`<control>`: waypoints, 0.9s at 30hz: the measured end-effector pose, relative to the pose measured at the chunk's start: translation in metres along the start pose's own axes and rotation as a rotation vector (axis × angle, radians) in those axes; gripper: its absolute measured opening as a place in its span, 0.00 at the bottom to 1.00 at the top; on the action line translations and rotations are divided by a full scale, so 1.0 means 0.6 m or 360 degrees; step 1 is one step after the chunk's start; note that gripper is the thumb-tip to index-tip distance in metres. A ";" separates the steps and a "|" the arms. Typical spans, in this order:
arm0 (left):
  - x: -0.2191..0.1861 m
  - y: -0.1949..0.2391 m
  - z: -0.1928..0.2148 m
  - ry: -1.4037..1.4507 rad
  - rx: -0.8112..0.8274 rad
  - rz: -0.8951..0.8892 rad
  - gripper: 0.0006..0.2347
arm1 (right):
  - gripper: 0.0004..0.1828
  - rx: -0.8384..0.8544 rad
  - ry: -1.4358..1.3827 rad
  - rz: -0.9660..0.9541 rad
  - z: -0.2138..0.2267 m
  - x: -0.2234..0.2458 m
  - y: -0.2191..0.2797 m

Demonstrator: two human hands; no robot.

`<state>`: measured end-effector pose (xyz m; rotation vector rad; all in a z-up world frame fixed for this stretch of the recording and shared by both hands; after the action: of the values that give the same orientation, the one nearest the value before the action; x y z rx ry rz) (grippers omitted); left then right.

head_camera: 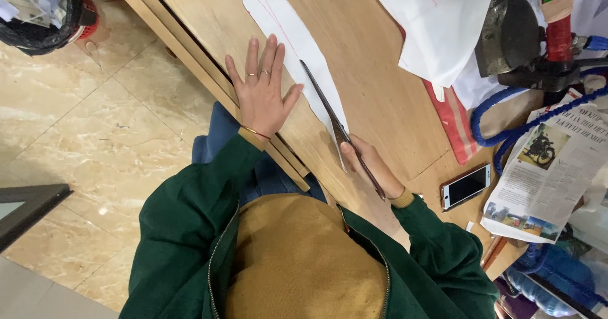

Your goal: The person uses a pair of scissors to cut a piece of white fabric that has red lines drawn on it. They cut along the marked lines, separating a strip from the main piece, and then continue cutting the remaining fabric into smaller sections.

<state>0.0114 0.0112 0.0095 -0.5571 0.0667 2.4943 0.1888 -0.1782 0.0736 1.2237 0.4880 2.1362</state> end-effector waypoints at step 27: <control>0.010 0.004 -0.039 -0.0031 -0.0360 -0.0060 0.33 | 0.20 -0.0064 0.0031 -0.0071 -0.006 0.003 -0.054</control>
<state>0.0146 0.0081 -0.0146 -0.6200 -0.2339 2.4860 0.1959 -0.1533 0.0542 1.1605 0.4738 2.1117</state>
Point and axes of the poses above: each hand's wrist, its own y-axis away from the middle knuckle, its own z-axis out of the back of the hand, x = y × z, the point moved 1 cm from there along -y, towards the middle knuckle, and after that the axes turned 12 degrees about -x, right-handed, at the moved point
